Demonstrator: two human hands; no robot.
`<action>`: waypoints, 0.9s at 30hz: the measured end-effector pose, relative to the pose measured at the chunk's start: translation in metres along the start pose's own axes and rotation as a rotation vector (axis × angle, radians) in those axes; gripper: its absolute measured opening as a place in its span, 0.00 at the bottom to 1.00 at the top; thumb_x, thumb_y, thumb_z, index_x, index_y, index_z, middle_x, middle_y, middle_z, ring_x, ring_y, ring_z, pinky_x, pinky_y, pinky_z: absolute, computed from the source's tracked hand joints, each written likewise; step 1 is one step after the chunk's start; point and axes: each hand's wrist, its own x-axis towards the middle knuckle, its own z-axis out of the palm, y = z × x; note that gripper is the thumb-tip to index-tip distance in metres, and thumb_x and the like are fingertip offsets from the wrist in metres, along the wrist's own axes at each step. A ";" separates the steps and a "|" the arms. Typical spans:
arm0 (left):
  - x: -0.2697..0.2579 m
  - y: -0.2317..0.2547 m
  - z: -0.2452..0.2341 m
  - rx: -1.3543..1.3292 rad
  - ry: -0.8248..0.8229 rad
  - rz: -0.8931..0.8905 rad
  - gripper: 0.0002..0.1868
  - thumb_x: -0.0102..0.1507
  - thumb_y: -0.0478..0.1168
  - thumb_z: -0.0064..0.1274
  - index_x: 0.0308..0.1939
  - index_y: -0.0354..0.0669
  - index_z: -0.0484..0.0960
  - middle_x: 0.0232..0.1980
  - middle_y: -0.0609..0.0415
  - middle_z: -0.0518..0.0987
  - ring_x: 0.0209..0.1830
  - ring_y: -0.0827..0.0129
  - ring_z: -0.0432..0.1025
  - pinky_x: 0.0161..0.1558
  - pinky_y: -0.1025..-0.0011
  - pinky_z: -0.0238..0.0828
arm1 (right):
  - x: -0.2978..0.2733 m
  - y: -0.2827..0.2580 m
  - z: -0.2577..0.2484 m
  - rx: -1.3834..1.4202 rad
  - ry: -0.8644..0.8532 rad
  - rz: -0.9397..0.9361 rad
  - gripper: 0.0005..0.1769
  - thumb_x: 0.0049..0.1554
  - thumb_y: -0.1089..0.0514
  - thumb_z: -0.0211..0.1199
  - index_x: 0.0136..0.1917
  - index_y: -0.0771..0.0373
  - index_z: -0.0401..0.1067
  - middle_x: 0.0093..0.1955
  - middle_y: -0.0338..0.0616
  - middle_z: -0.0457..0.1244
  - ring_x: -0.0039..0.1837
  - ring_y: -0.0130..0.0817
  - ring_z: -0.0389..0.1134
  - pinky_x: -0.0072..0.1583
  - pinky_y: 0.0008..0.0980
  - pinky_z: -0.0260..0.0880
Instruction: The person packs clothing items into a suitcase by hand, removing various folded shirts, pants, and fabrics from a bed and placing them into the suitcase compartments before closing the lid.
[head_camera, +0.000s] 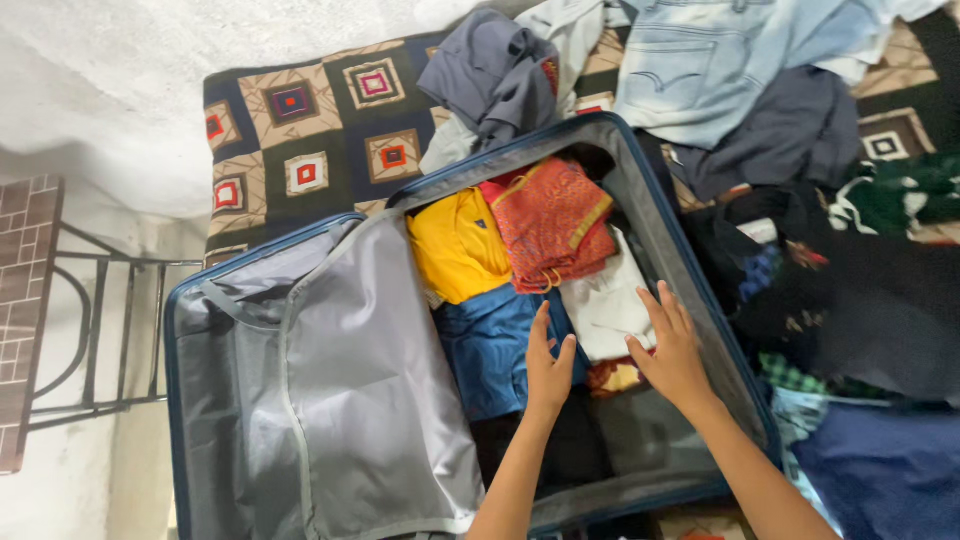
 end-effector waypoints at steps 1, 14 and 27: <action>0.011 -0.003 -0.002 0.000 0.010 -0.004 0.37 0.64 0.35 0.54 0.77 0.46 0.60 0.76 0.45 0.65 0.77 0.56 0.61 0.68 0.56 0.65 | 0.010 0.003 0.010 -0.024 -0.016 -0.004 0.44 0.49 0.57 0.68 0.78 0.55 0.58 0.82 0.61 0.47 0.79 0.62 0.49 0.75 0.53 0.50; 0.132 -0.084 0.008 -0.329 0.226 -0.191 0.29 0.63 0.36 0.56 0.69 0.35 0.71 0.52 0.51 0.80 0.43 0.71 0.74 0.42 0.75 0.70 | 0.144 -0.006 0.090 -0.102 -0.207 -0.267 0.58 0.39 0.44 0.75 0.78 0.55 0.51 0.80 0.53 0.45 0.80 0.54 0.45 0.73 0.60 0.44; 0.130 0.002 0.015 -0.588 0.048 -0.239 0.31 0.66 0.46 0.52 0.74 0.47 0.68 0.66 0.51 0.71 0.63 0.65 0.68 0.55 0.67 0.70 | 0.170 0.069 0.086 1.014 -0.189 0.430 0.20 0.62 0.52 0.61 0.63 0.64 0.71 0.49 0.39 0.67 0.41 0.31 0.69 0.42 0.32 0.69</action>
